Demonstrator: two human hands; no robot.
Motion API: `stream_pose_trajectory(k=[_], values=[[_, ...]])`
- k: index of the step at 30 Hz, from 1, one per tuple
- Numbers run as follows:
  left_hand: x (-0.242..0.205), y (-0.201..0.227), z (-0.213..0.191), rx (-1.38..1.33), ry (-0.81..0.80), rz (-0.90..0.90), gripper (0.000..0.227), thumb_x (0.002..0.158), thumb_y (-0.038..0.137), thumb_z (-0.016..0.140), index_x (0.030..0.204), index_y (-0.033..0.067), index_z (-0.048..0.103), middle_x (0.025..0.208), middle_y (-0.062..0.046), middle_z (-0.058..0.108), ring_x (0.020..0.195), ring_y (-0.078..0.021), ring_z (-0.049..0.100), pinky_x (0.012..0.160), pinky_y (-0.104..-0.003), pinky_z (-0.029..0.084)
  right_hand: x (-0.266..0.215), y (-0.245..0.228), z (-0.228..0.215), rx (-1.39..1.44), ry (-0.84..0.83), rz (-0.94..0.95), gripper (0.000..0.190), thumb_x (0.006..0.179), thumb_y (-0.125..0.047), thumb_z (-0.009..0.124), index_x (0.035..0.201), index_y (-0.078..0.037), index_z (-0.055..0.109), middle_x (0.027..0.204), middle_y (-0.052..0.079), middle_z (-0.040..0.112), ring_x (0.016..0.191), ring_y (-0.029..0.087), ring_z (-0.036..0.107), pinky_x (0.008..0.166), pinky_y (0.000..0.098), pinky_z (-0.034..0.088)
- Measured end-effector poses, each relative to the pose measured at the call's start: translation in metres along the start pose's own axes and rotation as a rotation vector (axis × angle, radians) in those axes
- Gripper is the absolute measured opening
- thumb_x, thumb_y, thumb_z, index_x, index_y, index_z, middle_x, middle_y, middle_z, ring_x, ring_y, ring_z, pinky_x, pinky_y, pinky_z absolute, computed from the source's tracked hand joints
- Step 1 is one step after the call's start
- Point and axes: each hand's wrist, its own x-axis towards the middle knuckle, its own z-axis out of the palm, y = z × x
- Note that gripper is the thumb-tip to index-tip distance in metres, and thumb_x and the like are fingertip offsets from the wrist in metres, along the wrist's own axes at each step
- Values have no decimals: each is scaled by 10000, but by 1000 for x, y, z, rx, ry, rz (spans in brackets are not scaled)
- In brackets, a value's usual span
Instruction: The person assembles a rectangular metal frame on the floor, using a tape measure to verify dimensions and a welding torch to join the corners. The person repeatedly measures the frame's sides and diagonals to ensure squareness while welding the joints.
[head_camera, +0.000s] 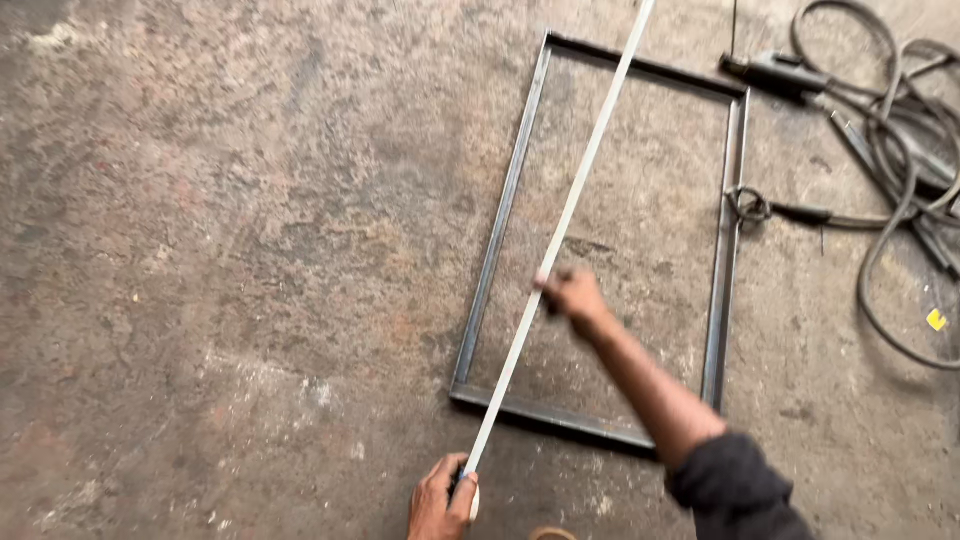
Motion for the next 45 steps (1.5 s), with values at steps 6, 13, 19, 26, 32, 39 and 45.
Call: stream_pose_trajectory(k=[6,13,19,26,32,39,45], values=[[20,15,-7,-43,125,53,322,811,299,627,959,56,776,890,-176,776,843,-326,763,749,-401,574,27,-8,7,354,-45,-108,278,956,-276,751,910,-8,691,707,49,625,540,128,566,470,287,464],[64,37,-10,-49,116,-69,345,822,331,598,927,64,790,774,-189,762,725,-302,771,681,-416,573,8,4,43,321,-147,-42,236,972,-251,709,960,-15,706,733,53,649,589,127,622,519,286,530],[95,44,-7,-50,126,-57,369,819,340,584,921,57,797,793,-182,769,751,-288,765,703,-400,566,19,31,55,219,-161,-59,254,1003,-265,655,967,-20,711,724,31,665,584,103,615,510,270,502],[97,32,0,-41,130,-31,362,829,334,589,934,50,787,802,-183,764,762,-292,761,706,-399,562,33,47,61,137,-173,-70,270,1026,-268,636,955,-18,712,719,12,652,577,72,580,510,248,477],[92,30,-5,-64,131,-43,332,839,307,593,916,45,782,780,-183,749,727,-285,756,676,-400,556,29,45,70,139,-211,-67,255,1016,-257,644,948,-21,713,721,9,653,587,74,581,523,244,485],[91,28,-3,-52,92,-146,331,856,319,597,946,60,783,779,-176,760,746,-292,765,691,-411,558,28,46,68,72,-216,-95,269,1025,-274,630,934,-37,720,718,12,658,596,82,576,538,267,492],[92,-6,5,-25,175,46,327,912,341,633,1022,51,737,960,-208,744,908,-364,738,795,-444,557,24,64,56,-228,-74,-438,319,985,-319,703,1040,-6,728,795,69,706,736,120,629,660,319,531]])
